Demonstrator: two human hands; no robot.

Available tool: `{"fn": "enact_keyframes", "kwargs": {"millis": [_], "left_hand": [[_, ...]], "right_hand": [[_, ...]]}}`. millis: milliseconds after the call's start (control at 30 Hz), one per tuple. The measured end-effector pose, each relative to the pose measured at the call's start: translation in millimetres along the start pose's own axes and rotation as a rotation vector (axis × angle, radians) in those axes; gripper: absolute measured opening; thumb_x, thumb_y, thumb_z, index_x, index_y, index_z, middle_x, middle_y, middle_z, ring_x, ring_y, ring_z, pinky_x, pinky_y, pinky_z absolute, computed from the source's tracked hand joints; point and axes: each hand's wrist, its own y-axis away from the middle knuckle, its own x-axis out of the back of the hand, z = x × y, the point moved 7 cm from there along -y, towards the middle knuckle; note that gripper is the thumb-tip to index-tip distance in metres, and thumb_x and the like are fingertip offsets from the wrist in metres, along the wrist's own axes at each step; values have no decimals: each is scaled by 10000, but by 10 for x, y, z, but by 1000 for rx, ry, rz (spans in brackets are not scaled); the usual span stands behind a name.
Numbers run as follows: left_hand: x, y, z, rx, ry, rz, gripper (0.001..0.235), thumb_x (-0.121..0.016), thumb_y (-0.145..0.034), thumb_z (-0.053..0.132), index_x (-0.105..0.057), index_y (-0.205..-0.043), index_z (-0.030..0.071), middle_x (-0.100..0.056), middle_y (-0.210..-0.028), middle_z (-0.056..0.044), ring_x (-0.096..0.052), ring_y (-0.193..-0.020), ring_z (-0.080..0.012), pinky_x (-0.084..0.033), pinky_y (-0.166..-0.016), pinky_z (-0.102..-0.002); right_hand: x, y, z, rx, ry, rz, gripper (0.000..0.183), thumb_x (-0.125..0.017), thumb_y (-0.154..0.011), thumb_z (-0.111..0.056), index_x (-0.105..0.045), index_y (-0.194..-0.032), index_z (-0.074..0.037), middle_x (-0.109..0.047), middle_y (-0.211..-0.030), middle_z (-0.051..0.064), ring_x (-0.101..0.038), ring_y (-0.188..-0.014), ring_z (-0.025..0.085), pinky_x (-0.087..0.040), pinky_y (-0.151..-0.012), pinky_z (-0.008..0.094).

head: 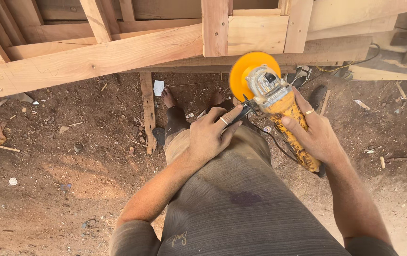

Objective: The person uses an angle grinder with a sanding disc to smooth the surfaces of a wooden frame structure. They move the tool along the edges and flat areas of the frame, generating wood dust.

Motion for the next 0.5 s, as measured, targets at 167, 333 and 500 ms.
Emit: {"fn": "enact_keyframes", "kwargs": {"millis": [167,333,500], "left_hand": [[-47,-212,-19,-68,-36,-29,459,-787,-956,317,-648,-1393,308,-663,-1034,-47,-708,-782,-225,-575,-602,-358],[101,-341,-95,-118,-26,33,463,-781,-948,306,-650,-1393,304,-657,-1060,-56,-710,-802,-220,-583,-631,-347],[156,-389,-192,-84,-14,106,413,-795,-968,300,-676,-1364,292,-664,-1021,-38,-695,-763,-181,-581,-618,-318]], "right_hand": [[44,13,17,-59,-72,84,826,-589,-963,-515,-306,-1648,-150,-704,-1244,260,-693,-1181,362,-528,-991,450],[104,-186,-233,87,-44,110,792,-591,-1001,-498,-322,-1653,-137,-680,-1305,284,-663,-1237,388,-501,-1017,463],[122,-367,-343,35,33,41,814,-570,-1000,-531,-274,-1661,-162,-675,-1279,300,-667,-1218,407,-506,-1027,472]]}}
